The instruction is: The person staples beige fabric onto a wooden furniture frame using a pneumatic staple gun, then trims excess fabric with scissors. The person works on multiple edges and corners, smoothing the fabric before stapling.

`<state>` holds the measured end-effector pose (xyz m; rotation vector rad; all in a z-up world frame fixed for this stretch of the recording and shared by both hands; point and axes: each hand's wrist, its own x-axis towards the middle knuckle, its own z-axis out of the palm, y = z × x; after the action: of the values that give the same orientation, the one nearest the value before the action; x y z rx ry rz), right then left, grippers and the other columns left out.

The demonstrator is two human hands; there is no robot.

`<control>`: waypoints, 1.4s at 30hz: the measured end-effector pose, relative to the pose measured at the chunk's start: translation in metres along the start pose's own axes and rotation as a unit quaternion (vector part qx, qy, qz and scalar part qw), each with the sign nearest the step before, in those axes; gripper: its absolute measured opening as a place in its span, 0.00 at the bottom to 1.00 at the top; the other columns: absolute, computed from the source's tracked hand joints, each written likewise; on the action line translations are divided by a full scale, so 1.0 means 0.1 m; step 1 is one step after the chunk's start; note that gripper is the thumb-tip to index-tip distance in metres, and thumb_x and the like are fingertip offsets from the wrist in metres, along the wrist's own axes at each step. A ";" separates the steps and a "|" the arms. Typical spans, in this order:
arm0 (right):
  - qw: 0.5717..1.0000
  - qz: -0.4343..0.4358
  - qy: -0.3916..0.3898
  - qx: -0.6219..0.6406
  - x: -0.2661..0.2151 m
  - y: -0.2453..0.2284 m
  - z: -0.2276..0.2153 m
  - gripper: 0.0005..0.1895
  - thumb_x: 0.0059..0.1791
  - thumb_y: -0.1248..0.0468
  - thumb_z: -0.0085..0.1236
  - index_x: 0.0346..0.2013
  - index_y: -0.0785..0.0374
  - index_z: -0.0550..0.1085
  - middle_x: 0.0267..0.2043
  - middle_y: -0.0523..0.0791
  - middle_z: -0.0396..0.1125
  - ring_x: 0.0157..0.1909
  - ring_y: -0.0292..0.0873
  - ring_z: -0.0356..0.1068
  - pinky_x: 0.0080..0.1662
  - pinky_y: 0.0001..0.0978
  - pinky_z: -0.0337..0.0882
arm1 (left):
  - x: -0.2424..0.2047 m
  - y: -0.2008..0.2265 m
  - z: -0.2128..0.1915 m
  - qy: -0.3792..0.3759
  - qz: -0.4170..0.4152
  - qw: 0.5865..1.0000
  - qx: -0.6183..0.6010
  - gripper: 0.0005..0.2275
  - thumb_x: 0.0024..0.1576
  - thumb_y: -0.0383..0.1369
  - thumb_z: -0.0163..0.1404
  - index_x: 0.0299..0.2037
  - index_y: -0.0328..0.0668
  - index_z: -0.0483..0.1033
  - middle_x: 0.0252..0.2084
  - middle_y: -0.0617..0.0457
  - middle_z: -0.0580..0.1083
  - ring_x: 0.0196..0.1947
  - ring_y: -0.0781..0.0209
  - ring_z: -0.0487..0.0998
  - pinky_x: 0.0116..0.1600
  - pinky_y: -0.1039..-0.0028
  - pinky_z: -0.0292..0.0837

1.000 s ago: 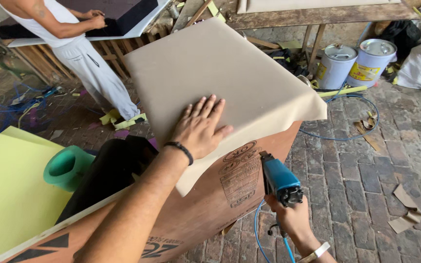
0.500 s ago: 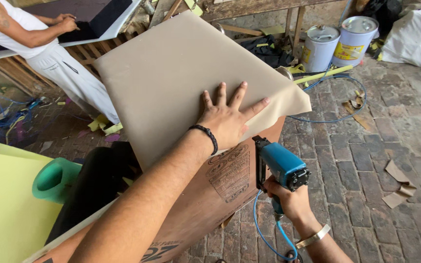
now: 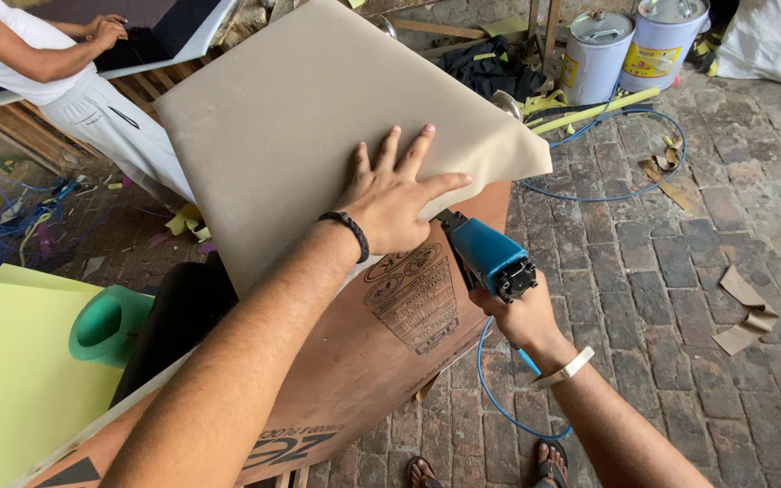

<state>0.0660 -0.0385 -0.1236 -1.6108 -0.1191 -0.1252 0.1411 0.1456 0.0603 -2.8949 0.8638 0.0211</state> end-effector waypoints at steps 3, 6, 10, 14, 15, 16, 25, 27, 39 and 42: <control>0.995 -0.068 -0.027 -0.063 -0.08 0.01 0.04 0.12 0.40 0.61 0.69 0.31 0.64 0.75 0.25 0.41 0.73 0.27 0.35 0.69 0.33 0.31 0.71 | 0.02 -0.09 0.10 0.054 0.020 0.998 -0.033 0.27 0.55 0.37 0.46 0.65 0.82 0.65 0.78 0.44 0.37 0.75 0.25 0.33 0.69 0.25 0.25; 0.990 -0.090 -0.050 -0.097 -0.15 -0.03 0.22 0.14 0.42 0.60 0.70 0.29 0.65 0.74 0.23 0.43 0.71 0.25 0.36 0.67 0.32 0.32 0.70 | 0.04 -0.19 0.21 0.078 0.029 0.995 -0.048 0.26 0.55 0.37 0.43 0.65 0.83 0.68 0.79 0.46 0.40 0.76 0.27 0.36 0.70 0.25 0.26; 0.991 -0.093 -0.062 -0.069 -0.23 -0.13 0.39 0.14 0.41 0.60 0.69 0.31 0.65 0.74 0.24 0.43 0.72 0.26 0.34 0.67 0.32 0.32 0.71 | 0.08 -0.25 0.29 0.097 0.032 0.994 -0.044 0.24 0.57 0.41 0.41 0.65 0.85 0.67 0.79 0.47 0.42 0.76 0.28 0.39 0.71 0.28 0.29; 0.988 -0.110 -0.094 -0.044 -0.31 -0.24 0.55 0.11 0.41 0.63 0.67 0.32 0.66 0.75 0.22 0.47 0.72 0.26 0.37 0.68 0.32 0.32 0.71 | 0.06 -0.28 0.30 0.127 0.039 0.989 -0.064 0.26 0.60 0.43 0.37 0.72 0.81 0.56 0.80 0.49 0.45 0.78 0.32 0.42 0.73 0.32 0.29; 0.989 -0.096 -0.096 -0.055 -0.33 -0.26 0.59 0.12 0.40 0.64 0.65 0.33 0.66 0.75 0.23 0.49 0.72 0.26 0.38 0.71 0.32 0.32 0.72 | 0.04 -0.29 0.29 0.146 0.047 0.985 -0.079 0.28 0.60 0.43 0.36 0.75 0.77 0.52 0.80 0.49 0.46 0.78 0.33 0.42 0.73 0.33 0.29; 0.990 -0.082 -0.094 -0.067 -0.34 -0.27 0.61 0.13 0.39 0.65 0.62 0.35 0.66 0.75 0.24 0.50 0.73 0.26 0.39 0.73 0.32 0.33 0.72 | 0.05 -0.30 0.27 0.144 0.035 0.983 -0.104 0.28 0.62 0.46 0.35 0.75 0.73 0.49 0.80 0.51 0.46 0.78 0.35 0.43 0.74 0.35 0.30; 0.991 0.027 -0.072 -0.112 -0.90 0.03 0.30 0.17 0.36 0.65 0.61 0.39 0.66 0.77 0.29 0.54 0.76 0.31 0.49 0.80 0.38 0.38 0.75 | 0.36 -0.19 0.31 0.106 -0.052 0.992 -0.041 0.29 0.64 0.49 0.36 0.76 0.57 0.46 0.78 0.43 0.44 0.76 0.36 0.42 0.75 0.48 0.33; 0.988 0.066 -0.053 -0.129 -1.01 0.10 0.19 0.21 0.35 0.66 0.60 0.43 0.65 0.77 0.31 0.54 0.77 0.33 0.50 0.80 0.39 0.37 0.75 | 0.59 -0.11 0.24 0.115 -0.031 0.992 -0.045 0.29 0.65 0.48 0.36 0.76 0.54 0.46 0.78 0.42 0.44 0.76 0.36 0.42 0.76 0.49 0.34; 0.984 0.120 -0.048 -0.119 -0.60 0.37 -0.55 0.19 0.38 0.61 0.70 0.41 0.63 0.79 0.31 0.50 0.80 0.36 0.40 0.77 0.43 0.34 0.75 | 1.21 -0.05 0.18 0.107 0.113 0.984 -0.082 0.13 0.66 0.42 0.42 0.57 0.61 0.75 0.58 0.55 0.71 0.66 0.56 0.65 0.75 0.60 0.53; 0.985 0.086 -0.076 -0.126 -0.36 0.36 -0.88 0.22 0.37 0.63 0.66 0.45 0.62 0.78 0.33 0.50 0.79 0.37 0.39 0.79 0.43 0.34 0.74 | 1.18 -0.06 0.15 0.143 0.154 0.970 -0.121 0.10 0.64 0.39 0.46 0.51 0.55 0.78 0.53 0.57 0.71 0.61 0.55 0.66 0.69 0.57 0.53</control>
<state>0.0354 -0.1277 -0.1606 -1.8759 -0.0825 0.1217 0.2436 0.0880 0.0400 -2.9951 1.4510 -0.2887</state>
